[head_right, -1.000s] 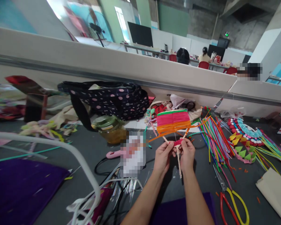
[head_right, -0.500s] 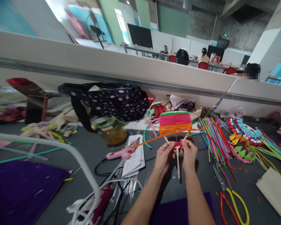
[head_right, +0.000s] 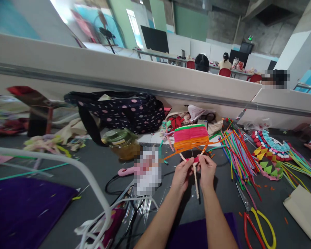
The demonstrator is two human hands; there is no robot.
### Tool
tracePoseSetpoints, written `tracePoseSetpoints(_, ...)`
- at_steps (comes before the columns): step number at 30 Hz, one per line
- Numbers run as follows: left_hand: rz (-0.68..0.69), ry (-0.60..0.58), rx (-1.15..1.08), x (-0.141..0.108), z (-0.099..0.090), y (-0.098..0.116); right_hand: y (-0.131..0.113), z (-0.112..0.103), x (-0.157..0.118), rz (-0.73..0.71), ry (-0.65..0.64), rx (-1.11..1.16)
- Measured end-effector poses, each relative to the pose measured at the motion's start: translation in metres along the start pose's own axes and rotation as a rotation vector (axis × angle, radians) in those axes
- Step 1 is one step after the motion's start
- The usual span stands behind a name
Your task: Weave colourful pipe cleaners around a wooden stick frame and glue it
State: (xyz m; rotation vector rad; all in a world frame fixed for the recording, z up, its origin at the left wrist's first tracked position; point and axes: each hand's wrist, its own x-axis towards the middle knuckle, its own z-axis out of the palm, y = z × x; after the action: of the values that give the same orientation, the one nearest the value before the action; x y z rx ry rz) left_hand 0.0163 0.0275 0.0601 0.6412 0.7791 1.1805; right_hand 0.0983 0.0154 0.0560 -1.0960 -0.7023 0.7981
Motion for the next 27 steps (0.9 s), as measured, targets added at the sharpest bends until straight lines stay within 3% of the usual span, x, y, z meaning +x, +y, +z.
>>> tracePoseSetpoints(6, 0.096, 0.095, 0.052, -0.0010, 0.0022, 0.0036, -0.0043, -0.0013, 0.0013, 0.123, -0.048, 0.130)
tracePoseSetpoints(10, 0.102, 0.083, 0.040, 0.0013, -0.0005, 0.0003, -0.0068, -0.0031, 0.0024, 0.122, -0.040, 0.177)
tracePoseSetpoints(16, 0.129, 0.103, 0.073, 0.0022, -0.0030, -0.0022, -0.0069, -0.0036, 0.0025, 0.074, -0.059, 0.076)
tracePoseSetpoints(22, 0.088, 0.082, 0.058, 0.0003, -0.0012, -0.0029, -0.0074, -0.0039, 0.0017, -0.003, -0.037, 0.022)
tracePoseSetpoints(27, 0.004, -0.025, -0.066, -0.0005, 0.0002, -0.0027, -0.0073, -0.0029, -0.0007, -0.036, -0.030, -0.043)
